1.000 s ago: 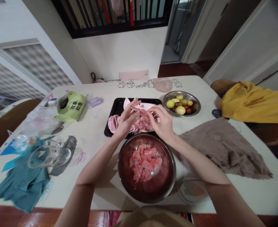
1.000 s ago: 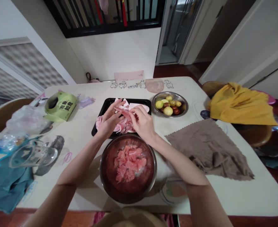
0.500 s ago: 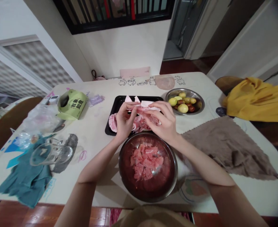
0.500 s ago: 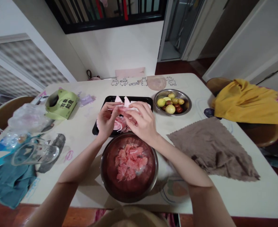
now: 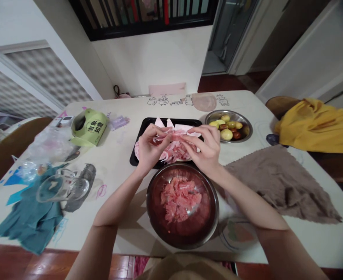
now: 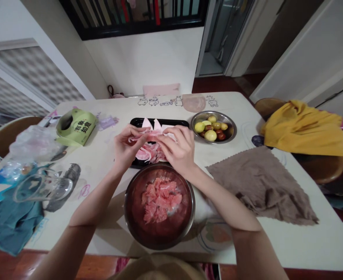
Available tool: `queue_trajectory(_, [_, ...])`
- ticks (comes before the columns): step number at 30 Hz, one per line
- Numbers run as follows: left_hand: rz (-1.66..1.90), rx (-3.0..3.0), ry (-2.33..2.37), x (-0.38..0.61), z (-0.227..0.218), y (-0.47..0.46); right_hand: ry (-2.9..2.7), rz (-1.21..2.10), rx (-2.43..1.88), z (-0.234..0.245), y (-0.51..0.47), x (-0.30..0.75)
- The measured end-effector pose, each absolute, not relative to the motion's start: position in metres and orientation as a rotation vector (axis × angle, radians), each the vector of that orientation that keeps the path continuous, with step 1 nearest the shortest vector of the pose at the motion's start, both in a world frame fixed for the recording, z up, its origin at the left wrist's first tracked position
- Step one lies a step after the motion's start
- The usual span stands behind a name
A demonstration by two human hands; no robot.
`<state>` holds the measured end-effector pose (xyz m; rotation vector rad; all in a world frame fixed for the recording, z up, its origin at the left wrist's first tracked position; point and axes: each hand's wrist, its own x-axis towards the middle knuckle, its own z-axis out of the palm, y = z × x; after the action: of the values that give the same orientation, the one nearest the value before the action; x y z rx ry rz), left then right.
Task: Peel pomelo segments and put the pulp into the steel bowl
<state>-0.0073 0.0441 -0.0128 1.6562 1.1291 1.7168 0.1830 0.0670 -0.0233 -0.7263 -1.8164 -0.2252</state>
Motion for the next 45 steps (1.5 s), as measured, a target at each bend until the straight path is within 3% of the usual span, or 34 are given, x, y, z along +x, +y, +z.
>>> queue_trajectory(17, [1.9,1.636,1.14,-0.001,-0.016,0.044,-1.849,-0.653,-0.655,-0.037,0.066,0.178])
queue_trajectory(45, [2.003,1.697,1.152,0.003,-0.019,0.045,-1.821,-0.716,-0.541,-0.04,0.073,0.177])
